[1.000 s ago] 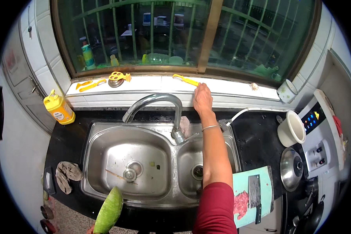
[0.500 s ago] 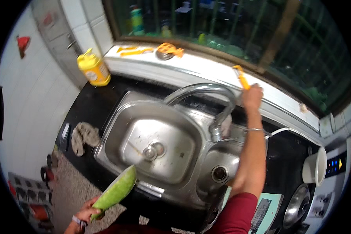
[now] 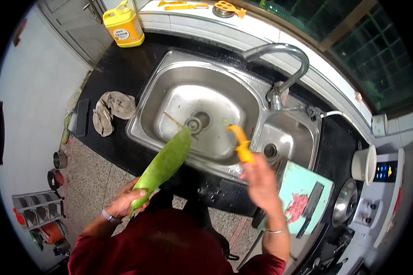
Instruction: The person peels a gourd with a peeler over a sink, then handles sliced meat on a cutting board with a cleaver, places the meat in a wok, and pours oil from a bottle.
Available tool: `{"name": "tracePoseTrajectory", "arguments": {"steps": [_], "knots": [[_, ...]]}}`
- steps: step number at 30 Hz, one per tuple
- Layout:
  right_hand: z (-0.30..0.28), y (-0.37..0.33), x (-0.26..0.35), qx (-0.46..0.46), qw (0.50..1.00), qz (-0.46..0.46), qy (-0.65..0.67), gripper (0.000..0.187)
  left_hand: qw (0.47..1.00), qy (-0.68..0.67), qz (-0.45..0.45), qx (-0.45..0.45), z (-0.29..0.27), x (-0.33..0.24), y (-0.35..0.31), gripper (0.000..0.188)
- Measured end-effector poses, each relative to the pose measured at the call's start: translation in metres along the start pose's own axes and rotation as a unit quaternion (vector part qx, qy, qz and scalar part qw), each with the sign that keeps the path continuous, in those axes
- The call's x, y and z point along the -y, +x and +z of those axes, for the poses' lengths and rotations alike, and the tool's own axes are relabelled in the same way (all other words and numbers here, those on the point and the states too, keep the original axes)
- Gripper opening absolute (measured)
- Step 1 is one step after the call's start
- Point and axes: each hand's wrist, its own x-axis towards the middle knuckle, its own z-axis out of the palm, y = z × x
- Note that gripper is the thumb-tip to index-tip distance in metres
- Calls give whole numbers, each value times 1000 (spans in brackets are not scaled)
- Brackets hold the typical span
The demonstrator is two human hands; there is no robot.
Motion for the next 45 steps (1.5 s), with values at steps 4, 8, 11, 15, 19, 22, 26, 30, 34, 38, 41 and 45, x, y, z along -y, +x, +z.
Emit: {"name": "tracePoseTrajectory", "arguments": {"steps": [4,8,11,15,19,22,26,30,34,38,41,45], "knots": [[78,-30,37,135,987,24,-80,20,1000,9,-1,23,2,-14,8,53],[131,-31,65,139,983,-30,-117,16,998,18,-4,59,-3,-24,20,45],[154,-33,69,138,974,-61,-171,20,997,14,-5,72,-7,-24,29,45],[169,-32,73,114,965,-90,-220,24,999,4,23,46,-3,-24,28,55],[171,-28,73,102,962,-65,-245,24,998,-6,47,37,0,-27,27,68],[174,-29,76,107,960,-89,-242,23,998,-22,45,38,-3,-27,28,69],[171,-24,78,120,952,-105,-260,22,999,2,32,29,-5,-23,29,68],[165,-8,64,125,932,-114,-321,19,999,5,25,25,-9,-17,29,66],[93,62,12,-70,910,20,-408,30,998,38,37,19,-9,-10,32,67],[132,19,60,29,955,-15,-293,31,1000,-1,16,21,-7,-20,25,64],[160,-16,84,161,941,-97,-283,23,999,-29,3,14,-2,-32,24,61],[165,-10,81,171,932,-101,-303,25,999,-40,9,13,-9,-23,26,62]]}}
